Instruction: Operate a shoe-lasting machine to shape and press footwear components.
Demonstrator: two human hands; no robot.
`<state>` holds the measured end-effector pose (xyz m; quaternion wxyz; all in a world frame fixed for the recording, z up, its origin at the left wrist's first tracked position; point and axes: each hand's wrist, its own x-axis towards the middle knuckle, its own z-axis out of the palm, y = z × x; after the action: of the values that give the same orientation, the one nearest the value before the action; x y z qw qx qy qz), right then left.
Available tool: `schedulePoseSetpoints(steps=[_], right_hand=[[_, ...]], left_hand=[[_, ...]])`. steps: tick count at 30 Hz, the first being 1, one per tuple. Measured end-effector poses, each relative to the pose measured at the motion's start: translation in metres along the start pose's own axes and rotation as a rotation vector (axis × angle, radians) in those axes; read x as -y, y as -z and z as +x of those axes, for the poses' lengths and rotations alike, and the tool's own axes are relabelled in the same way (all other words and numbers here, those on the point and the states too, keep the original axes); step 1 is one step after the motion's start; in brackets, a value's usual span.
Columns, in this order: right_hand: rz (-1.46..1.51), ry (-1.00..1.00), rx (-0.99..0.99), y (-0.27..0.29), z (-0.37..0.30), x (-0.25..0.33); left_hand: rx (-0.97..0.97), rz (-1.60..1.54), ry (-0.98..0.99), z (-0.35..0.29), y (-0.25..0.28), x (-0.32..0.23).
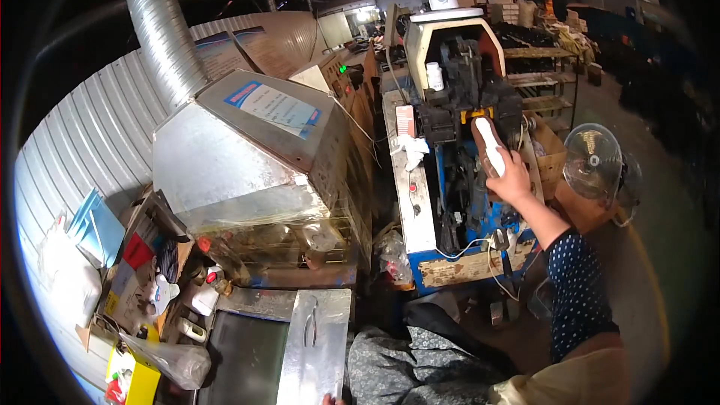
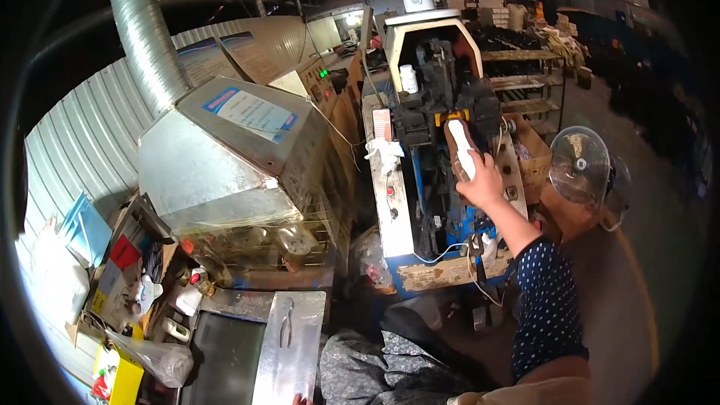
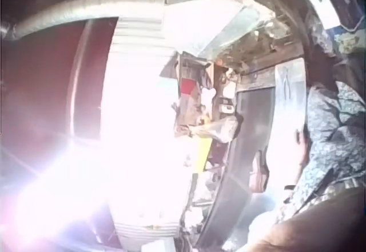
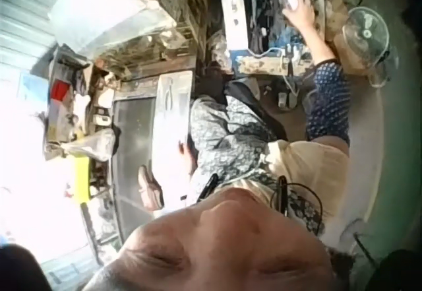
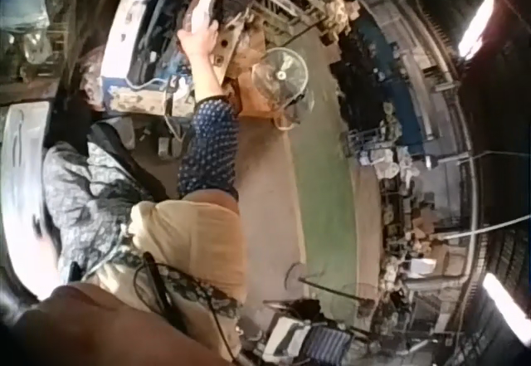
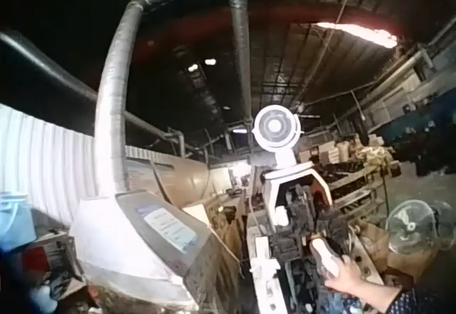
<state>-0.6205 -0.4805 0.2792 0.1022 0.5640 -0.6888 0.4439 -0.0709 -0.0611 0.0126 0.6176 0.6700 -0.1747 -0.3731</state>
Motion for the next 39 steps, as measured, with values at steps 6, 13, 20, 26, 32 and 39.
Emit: schedulePoseSetpoints(steps=[6, 13, 20, 26, 32, 39], right_hand=[[0.406, 0.207, -0.048, 0.002, -0.096, 0.045], [0.941, 0.481, 0.528, 0.03, -0.296, 0.168], [1.741, -0.745, 1.926, -0.01, -0.317, 0.189], [1.296, -0.191, 2.089, -0.024, -0.38, 0.134], [1.619, -1.321, 1.749, -0.04, -0.37, 0.124], [1.424, -0.875, 0.723, -0.2, -0.291, 0.21]], left_hand=[[0.573, 0.271, -0.161, -0.036, -0.127, -0.109], [0.717, -0.733, -0.042, -0.041, -0.215, -0.197], [0.6, -0.014, -0.074, -0.046, -0.148, -0.18], [0.747, 0.485, -0.039, -0.019, -0.073, -0.115], [-0.077, 1.115, -0.641, 0.114, -0.029, -0.054], [-0.036, 1.234, -0.653, 0.13, -0.022, -0.029]])
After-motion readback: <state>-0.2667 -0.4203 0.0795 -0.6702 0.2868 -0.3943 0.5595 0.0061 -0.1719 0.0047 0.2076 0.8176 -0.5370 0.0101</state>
